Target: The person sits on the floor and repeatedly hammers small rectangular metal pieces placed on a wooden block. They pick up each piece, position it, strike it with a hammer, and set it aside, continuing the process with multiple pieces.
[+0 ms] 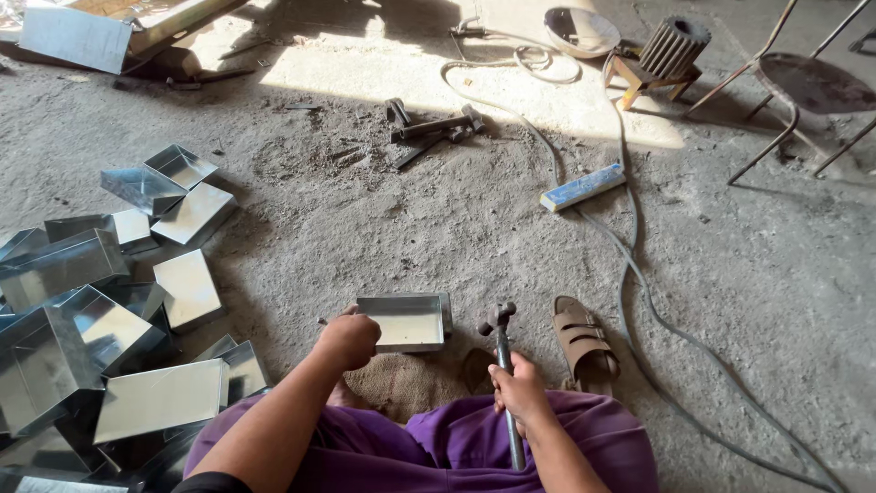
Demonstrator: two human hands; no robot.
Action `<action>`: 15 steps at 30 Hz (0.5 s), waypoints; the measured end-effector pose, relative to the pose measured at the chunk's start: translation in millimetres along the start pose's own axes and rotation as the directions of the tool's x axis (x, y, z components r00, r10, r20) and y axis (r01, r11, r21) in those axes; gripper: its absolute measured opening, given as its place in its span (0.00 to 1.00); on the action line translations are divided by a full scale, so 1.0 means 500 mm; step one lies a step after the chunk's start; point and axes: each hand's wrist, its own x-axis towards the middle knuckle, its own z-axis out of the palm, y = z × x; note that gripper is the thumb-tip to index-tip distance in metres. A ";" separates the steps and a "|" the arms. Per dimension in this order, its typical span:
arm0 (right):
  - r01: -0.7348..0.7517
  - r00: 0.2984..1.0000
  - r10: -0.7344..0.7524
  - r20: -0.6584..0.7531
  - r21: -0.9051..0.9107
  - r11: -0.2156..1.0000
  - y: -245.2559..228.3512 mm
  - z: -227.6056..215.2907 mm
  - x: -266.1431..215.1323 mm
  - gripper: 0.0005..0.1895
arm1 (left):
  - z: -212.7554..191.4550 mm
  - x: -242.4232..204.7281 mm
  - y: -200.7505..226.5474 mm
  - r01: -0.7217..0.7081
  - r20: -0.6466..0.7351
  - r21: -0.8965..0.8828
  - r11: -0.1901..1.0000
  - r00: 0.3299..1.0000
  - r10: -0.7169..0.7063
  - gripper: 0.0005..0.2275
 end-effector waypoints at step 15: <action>0.161 0.986 -0.162 0.041 -0.488 0.858 0.006 0.045 0.017 0.19 | -0.092 0.010 0.089 0.051 -0.022 0.111 0.992 0.999 -0.049 0.58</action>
